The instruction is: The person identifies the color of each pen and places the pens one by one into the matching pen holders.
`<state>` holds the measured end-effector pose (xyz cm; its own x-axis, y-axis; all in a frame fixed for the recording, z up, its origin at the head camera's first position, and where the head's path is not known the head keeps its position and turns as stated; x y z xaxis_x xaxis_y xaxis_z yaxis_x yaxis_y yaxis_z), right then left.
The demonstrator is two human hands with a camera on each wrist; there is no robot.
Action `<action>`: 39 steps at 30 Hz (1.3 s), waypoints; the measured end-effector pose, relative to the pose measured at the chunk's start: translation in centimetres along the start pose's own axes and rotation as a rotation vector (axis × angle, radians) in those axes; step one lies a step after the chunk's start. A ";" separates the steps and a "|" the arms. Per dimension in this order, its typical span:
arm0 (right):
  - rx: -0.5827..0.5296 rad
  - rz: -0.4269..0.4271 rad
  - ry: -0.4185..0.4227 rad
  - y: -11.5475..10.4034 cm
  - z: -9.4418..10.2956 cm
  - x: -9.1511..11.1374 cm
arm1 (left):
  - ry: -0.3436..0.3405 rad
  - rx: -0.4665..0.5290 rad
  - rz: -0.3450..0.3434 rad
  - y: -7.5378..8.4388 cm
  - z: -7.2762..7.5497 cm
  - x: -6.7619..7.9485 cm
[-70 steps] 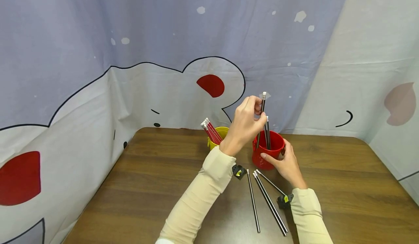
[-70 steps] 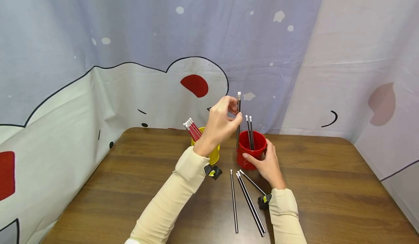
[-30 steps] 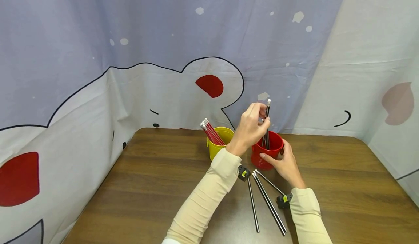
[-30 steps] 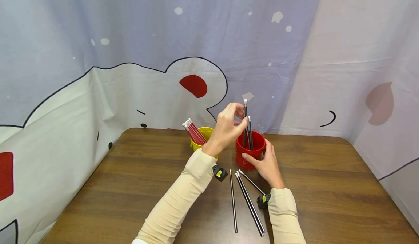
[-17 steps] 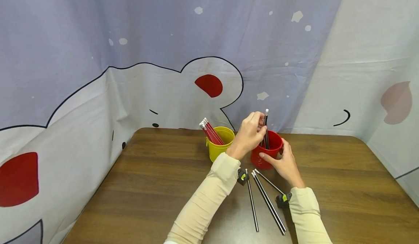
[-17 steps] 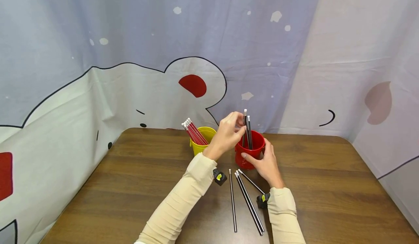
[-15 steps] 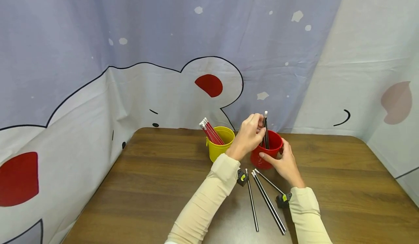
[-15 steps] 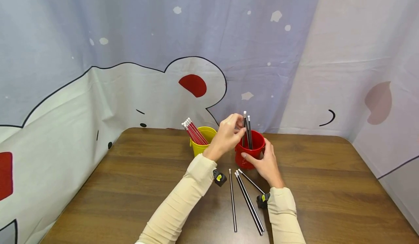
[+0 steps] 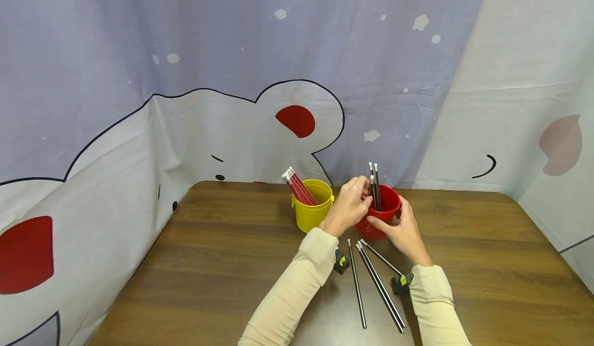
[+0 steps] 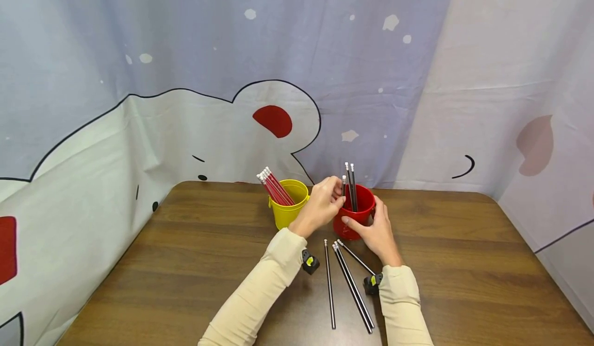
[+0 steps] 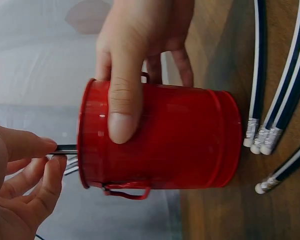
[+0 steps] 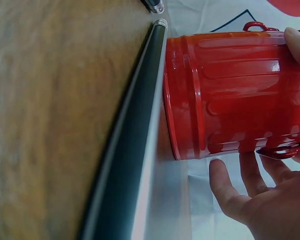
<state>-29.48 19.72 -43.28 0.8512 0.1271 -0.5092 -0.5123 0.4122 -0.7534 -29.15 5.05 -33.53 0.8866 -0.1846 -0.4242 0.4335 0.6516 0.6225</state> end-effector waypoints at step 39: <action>0.005 -0.006 0.000 0.0 -0.2 0.0 | -0.180 -0.179 0.583 -6.1 -3.2 8.8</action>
<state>-29.51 19.54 -43.42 0.8539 0.1244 -0.5053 -0.5071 0.4172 -0.7542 -24.56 1.79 -43.18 0.9888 0.1271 0.0784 -0.1488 0.7921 0.5920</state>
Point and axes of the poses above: each hand's wrist, its own x-axis away from the middle knuckle, its own z-axis out of the back of the hand, y = z × x, the point moved 7 cm from there along -x, towards the middle knuckle, and after that the axes turned 14 degrees about z, right-handed, at the moved point
